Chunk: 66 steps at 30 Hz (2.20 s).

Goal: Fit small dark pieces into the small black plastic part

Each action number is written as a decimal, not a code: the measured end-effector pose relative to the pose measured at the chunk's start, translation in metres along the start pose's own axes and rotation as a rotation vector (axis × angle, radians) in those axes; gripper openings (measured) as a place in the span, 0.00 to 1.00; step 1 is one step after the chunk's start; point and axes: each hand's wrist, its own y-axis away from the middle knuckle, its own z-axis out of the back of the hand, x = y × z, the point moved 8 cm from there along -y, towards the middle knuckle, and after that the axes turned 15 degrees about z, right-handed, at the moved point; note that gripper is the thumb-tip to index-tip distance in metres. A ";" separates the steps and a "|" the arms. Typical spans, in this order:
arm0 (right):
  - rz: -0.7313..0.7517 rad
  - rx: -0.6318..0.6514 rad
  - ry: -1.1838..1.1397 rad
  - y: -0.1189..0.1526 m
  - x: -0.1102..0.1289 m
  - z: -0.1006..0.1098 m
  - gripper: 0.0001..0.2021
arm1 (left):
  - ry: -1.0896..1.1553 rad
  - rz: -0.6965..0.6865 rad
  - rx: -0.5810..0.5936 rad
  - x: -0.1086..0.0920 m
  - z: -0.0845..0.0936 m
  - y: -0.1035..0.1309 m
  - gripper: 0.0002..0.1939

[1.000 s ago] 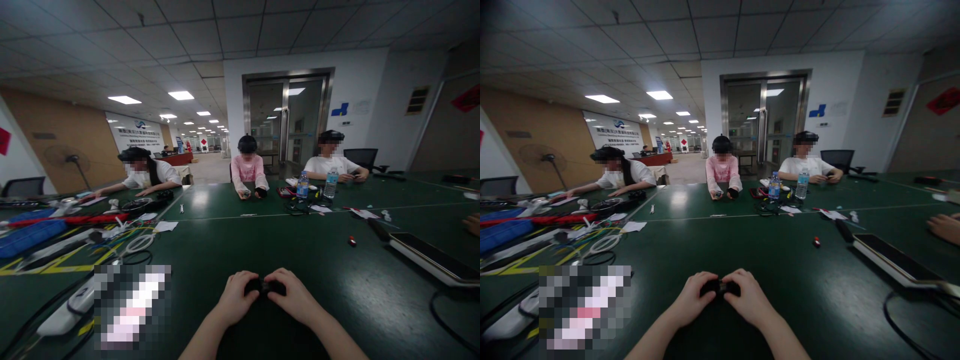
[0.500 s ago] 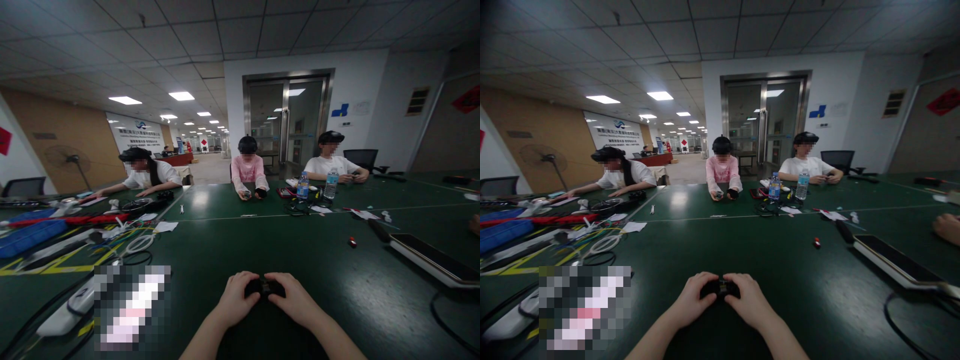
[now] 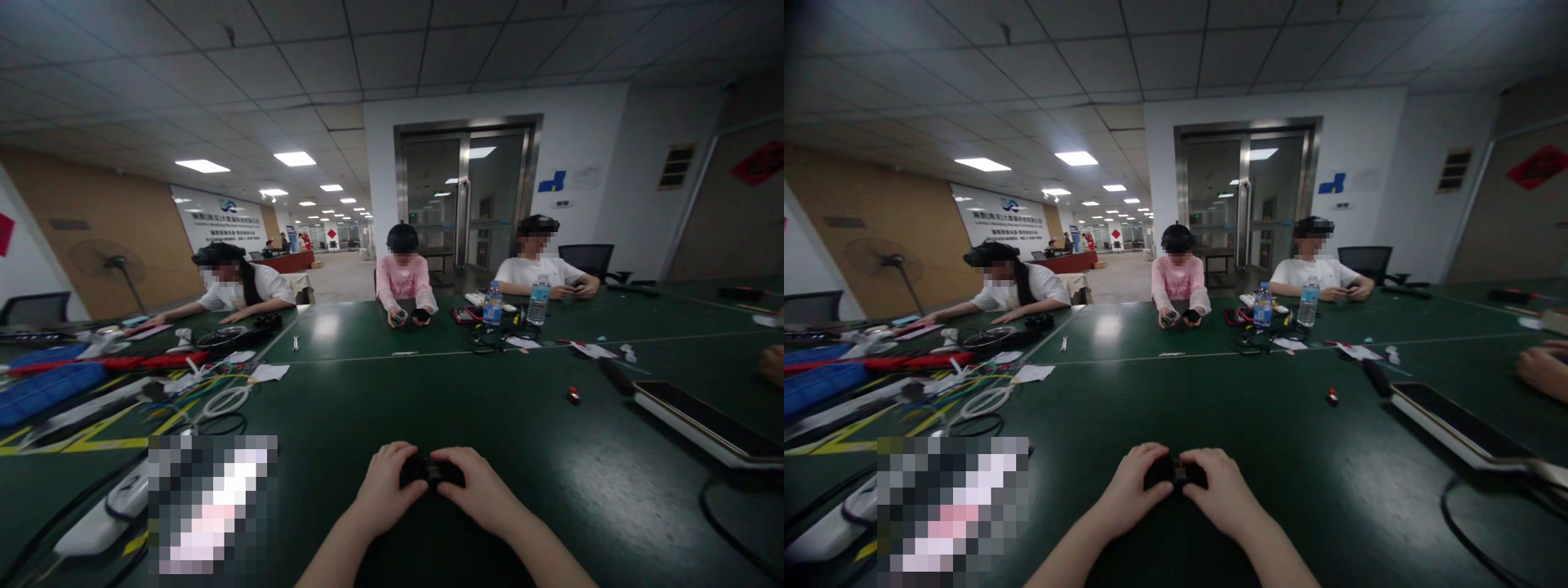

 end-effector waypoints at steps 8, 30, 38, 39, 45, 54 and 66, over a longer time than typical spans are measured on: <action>-0.004 0.018 0.006 0.000 0.000 -0.001 0.19 | -0.002 0.026 0.035 -0.006 0.003 0.003 0.21; 0.034 0.015 -0.030 -0.002 0.010 0.002 0.17 | -0.005 -0.012 0.010 -0.006 0.002 0.003 0.14; 0.050 0.024 -0.021 -0.002 0.011 0.001 0.13 | 0.004 0.008 0.035 -0.008 0.005 0.005 0.16; 0.050 0.023 -0.017 -0.002 0.011 0.000 0.13 | -0.001 0.007 0.036 -0.008 0.005 0.005 0.16; 0.042 0.024 -0.021 -0.003 0.009 0.001 0.12 | -0.005 0.007 0.037 -0.004 0.003 0.004 0.21; 0.072 0.009 -0.004 -0.003 0.014 0.002 0.10 | -0.021 -0.027 0.030 -0.007 0.002 0.004 0.23; 0.058 0.031 -0.004 -0.002 0.013 0.001 0.10 | 0.006 -0.028 0.060 -0.007 0.003 0.006 0.21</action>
